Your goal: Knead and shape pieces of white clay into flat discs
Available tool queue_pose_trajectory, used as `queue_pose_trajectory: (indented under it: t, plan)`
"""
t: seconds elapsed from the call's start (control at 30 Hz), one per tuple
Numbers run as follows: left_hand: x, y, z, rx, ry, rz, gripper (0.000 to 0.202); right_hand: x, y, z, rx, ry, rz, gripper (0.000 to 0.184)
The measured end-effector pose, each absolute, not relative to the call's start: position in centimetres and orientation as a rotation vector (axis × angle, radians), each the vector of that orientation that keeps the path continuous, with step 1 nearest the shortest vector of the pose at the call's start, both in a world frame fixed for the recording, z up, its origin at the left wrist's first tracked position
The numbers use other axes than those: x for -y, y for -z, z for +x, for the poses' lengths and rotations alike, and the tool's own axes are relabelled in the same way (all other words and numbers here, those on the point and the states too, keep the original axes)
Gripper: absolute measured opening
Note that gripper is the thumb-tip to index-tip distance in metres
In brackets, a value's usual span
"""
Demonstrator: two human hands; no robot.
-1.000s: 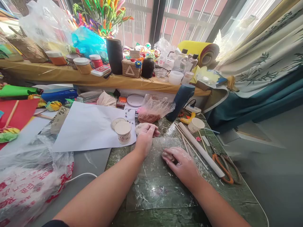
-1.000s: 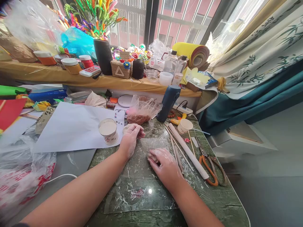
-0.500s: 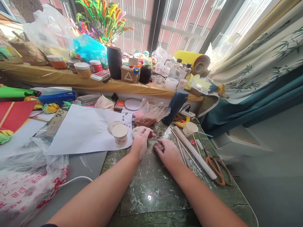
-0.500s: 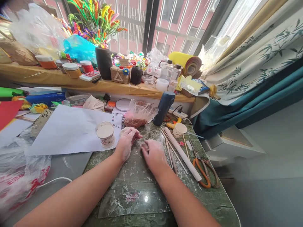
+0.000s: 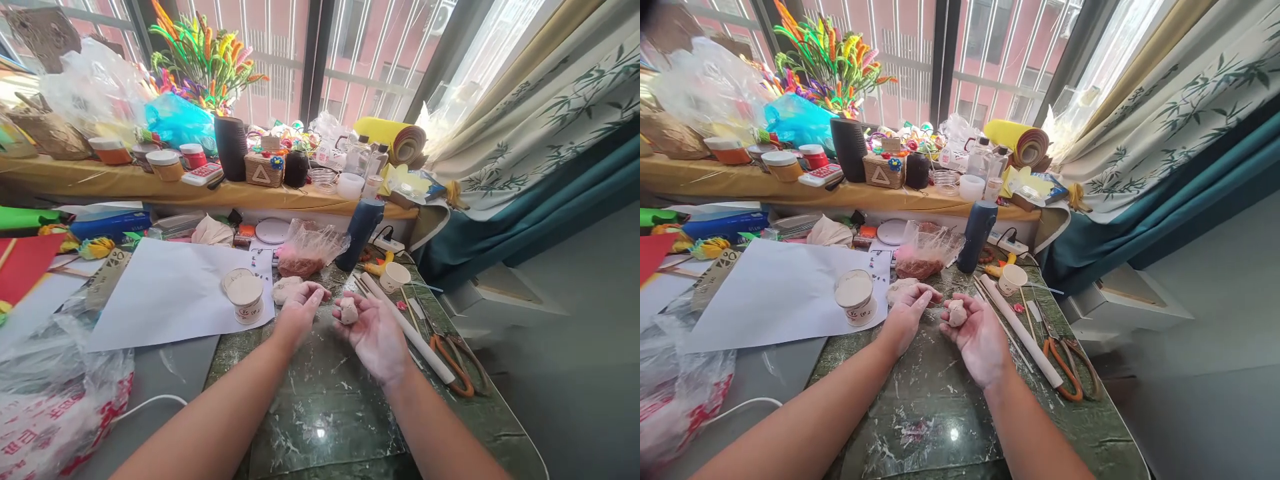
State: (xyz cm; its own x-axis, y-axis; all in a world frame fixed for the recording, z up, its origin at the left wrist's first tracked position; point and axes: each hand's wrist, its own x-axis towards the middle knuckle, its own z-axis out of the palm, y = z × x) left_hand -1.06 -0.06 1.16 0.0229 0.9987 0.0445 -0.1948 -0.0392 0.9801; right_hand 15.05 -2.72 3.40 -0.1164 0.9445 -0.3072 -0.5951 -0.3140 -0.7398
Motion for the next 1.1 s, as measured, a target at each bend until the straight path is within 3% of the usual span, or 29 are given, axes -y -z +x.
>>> queue_pose_trajectory:
  t: [0.13, 0.27, 0.5, 0.67, 0.77, 0.87, 1.0, 1.1]
  plan:
    - [0.0, -1.0, -1.2, -1.067, -1.286, 1.122, 0.024, 2.0, -4.0, 14.4, 0.317, -1.825, -0.756, 0.033]
    - [-0.5, -0.7, -1.3, -1.104, -1.298, 1.113, 0.024, 2.3, -3.4, 14.6, 0.473, -1.779, -0.710, 0.048]
    - [0.1, -0.6, -0.9, -1.124, -1.310, 1.271, 0.026, 2.2, -2.0, 13.8, 0.540, -1.729, -0.894, 0.062]
    - [1.7, -1.6, -0.5, -0.989, -1.344, 1.846, 0.018, 2.8, -2.3, 12.1, 0.625, -1.692, -0.791, 0.051]
    - [1.8, -2.0, -0.5, -1.109, -1.314, 1.997, 0.022, 3.9, -3.4, 11.9, 0.757, -1.856, -0.619, 0.064]
    - [1.2, -2.1, -0.9, -1.284, -1.295, 1.884, 0.011, 4.6, -3.9, 11.9, 0.838, -1.939, -0.582, 0.071]
    - [0.0, -2.0, -1.8, -1.500, -1.302, 1.556, 0.038, 4.6, -3.3, 11.8, 0.793, -2.064, -0.553, 0.070]
    - [-0.4, -2.1, -2.3, -1.539, -1.366, 1.286, 0.046, 4.2, -2.6, 11.8, 0.597, -2.090, -0.656, 0.061]
